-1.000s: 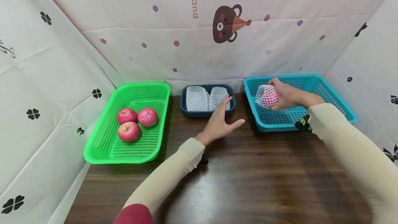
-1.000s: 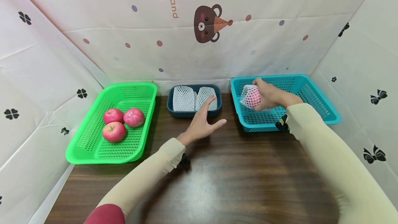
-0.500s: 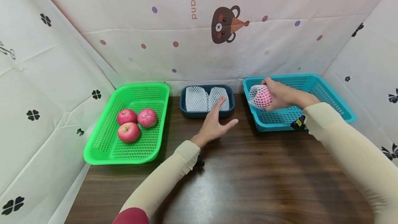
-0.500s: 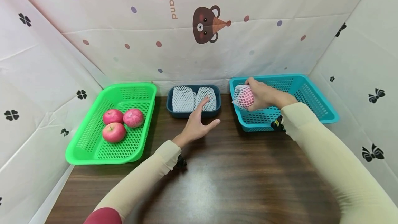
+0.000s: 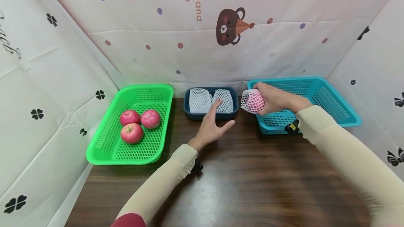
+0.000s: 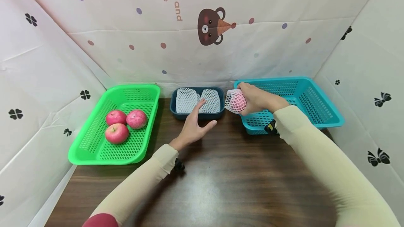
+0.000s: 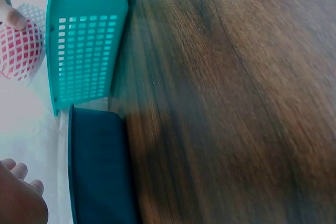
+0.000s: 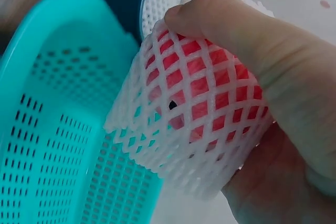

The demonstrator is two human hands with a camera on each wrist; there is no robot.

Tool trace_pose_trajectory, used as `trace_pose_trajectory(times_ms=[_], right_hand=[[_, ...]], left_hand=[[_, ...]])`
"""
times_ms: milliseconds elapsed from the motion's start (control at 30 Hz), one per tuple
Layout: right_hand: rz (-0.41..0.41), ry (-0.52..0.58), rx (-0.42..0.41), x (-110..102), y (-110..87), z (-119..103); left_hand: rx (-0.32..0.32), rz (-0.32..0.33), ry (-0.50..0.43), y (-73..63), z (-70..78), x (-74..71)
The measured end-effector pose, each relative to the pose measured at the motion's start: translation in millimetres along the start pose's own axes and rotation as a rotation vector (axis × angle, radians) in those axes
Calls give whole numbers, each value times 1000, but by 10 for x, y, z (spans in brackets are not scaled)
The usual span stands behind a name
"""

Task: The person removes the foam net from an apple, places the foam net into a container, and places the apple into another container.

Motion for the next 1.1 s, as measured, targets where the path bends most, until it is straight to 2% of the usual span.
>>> trace_pose_trajectory(times_ms=[433,700,900,1100], right_hand=[[6,-1,-96,98,271,-441],[-21,1,-100,217,396,-588],[-40,4,-108,292,468,-729],[-44,15,-126,386,514,-859]], left_hand=[[5,57,10,-110,-65,-221],[-47,104,-15,-186,-132,-367],[-29,170,-24,-268,-175,-529],[-20,200,-26,-355,-189,-641]])
Point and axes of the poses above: each hand's wrist, its own y-axis towards the middle knuckle, its own x-axis out of the palm, z = x × y, the point moved 8 cm from there along y, towards the middle knuckle, and after that the axes turned 15 degrees about -y, right-handed, at the moved point
